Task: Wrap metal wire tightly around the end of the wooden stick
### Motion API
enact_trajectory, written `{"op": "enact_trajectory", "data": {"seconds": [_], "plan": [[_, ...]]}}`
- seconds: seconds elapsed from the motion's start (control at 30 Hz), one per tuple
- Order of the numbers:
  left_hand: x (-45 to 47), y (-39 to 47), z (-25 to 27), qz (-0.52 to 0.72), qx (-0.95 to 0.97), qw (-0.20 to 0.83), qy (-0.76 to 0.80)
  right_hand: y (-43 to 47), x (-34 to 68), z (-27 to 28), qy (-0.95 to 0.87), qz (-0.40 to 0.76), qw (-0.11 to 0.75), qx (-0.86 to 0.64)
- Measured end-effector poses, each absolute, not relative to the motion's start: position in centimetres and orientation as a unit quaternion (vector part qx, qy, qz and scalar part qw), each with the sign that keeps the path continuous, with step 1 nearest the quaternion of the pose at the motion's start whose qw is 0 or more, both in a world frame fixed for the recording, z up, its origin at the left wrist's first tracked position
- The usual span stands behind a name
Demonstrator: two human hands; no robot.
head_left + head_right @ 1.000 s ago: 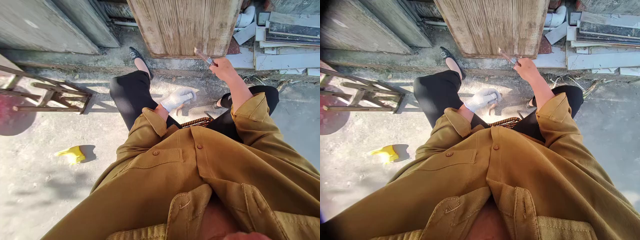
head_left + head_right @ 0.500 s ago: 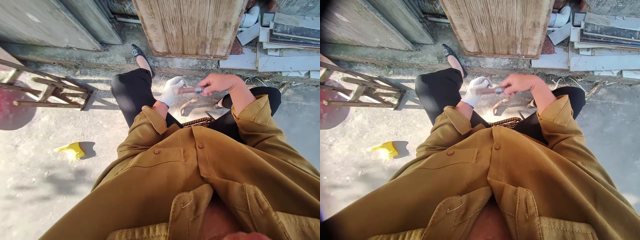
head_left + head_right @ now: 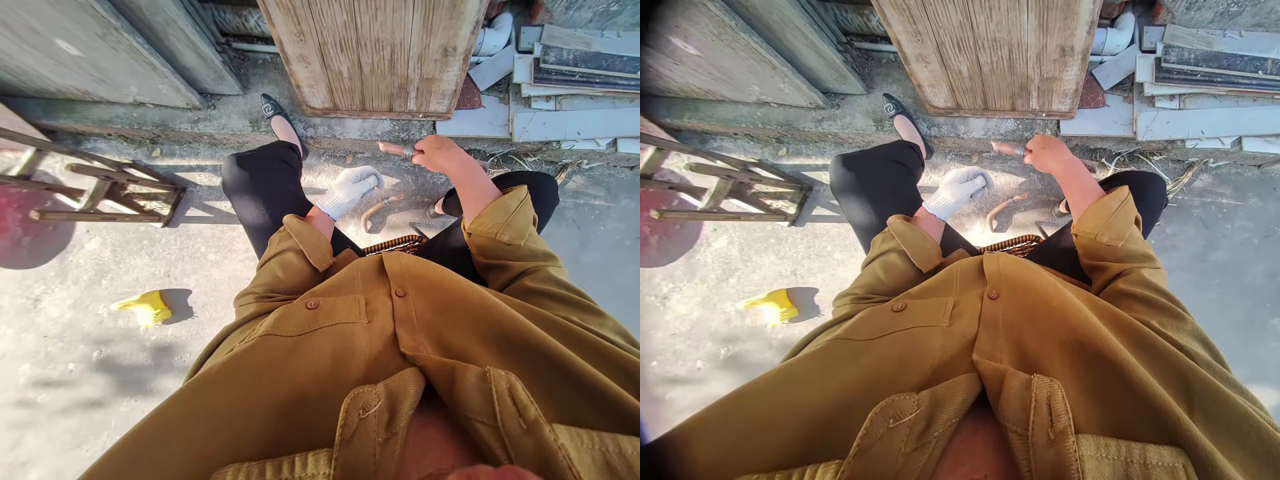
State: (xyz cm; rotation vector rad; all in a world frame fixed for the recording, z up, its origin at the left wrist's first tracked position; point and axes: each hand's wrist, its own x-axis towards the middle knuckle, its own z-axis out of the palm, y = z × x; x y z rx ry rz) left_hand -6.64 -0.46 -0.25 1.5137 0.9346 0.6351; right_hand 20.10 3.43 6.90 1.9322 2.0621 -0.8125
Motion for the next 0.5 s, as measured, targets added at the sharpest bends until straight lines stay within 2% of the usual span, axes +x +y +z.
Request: {"op": "enact_trajectory", "data": {"seconds": [0.13, 0.23, 0.33, 0.5], "plan": [[-7.1, 0.1, -0.5, 0.304, 0.610, 0.576, 0.450, 2.4, 18.9, 6.9, 0.725, -0.389, 0.272, 0.499], [-6.7, 0.4, -0.7, 0.294, 0.611, 0.549, 0.490, 1.8, 18.4, 7.9, 0.726, -0.484, 0.297, 0.388], [-6.1, 0.7, -0.7, 0.291, 0.597, 0.532, 0.525, 1.6, 18.8, 9.2, 0.741, -0.539, 0.215, 0.336], [-5.2, 0.0, 0.2, 0.256, 0.606, 0.573, 0.489, 2.4, 20.2, 9.0, 0.689, -0.534, -0.118, 0.475]]}}
